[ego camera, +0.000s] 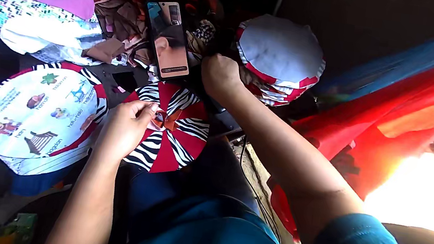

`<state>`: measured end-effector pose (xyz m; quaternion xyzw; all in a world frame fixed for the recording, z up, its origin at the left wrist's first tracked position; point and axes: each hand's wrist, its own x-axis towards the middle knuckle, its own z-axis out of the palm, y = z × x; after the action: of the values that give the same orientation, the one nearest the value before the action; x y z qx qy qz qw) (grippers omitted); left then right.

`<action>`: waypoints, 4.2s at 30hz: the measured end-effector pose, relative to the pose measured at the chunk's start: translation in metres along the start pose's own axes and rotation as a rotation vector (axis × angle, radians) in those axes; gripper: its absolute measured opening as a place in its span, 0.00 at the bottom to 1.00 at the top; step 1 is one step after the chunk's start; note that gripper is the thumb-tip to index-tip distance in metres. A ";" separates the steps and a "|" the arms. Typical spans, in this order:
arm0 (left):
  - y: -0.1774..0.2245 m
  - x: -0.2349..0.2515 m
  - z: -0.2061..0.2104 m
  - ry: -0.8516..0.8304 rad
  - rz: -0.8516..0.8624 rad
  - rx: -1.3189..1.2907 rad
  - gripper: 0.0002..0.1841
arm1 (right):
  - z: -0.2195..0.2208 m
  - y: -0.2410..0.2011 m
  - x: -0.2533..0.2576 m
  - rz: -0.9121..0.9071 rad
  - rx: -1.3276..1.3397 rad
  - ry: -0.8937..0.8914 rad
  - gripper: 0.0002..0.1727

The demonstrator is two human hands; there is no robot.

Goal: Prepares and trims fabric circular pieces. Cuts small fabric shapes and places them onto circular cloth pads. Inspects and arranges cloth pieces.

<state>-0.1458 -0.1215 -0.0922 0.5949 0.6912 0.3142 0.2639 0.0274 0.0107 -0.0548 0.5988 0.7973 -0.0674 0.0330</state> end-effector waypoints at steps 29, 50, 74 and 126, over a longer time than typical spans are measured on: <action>0.095 0.002 0.030 -0.164 -0.268 -1.346 0.21 | 0.059 0.025 -0.166 -0.611 0.417 1.009 0.11; 0.101 -0.050 0.093 -0.309 0.404 -0.320 0.13 | 0.122 0.078 -0.203 -0.338 1.693 0.554 0.27; -0.008 -0.002 0.006 -0.078 0.220 -0.283 0.09 | 0.117 0.033 -0.170 -0.556 1.625 -0.686 0.39; 0.011 -0.016 0.006 -0.104 -0.119 -0.426 0.05 | 0.122 0.010 -0.165 -0.530 1.787 -0.684 0.20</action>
<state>-0.1323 -0.1352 -0.0880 0.4991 0.6287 0.4059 0.4368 0.0797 -0.1611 -0.1537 0.1542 0.5092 -0.8180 -0.2185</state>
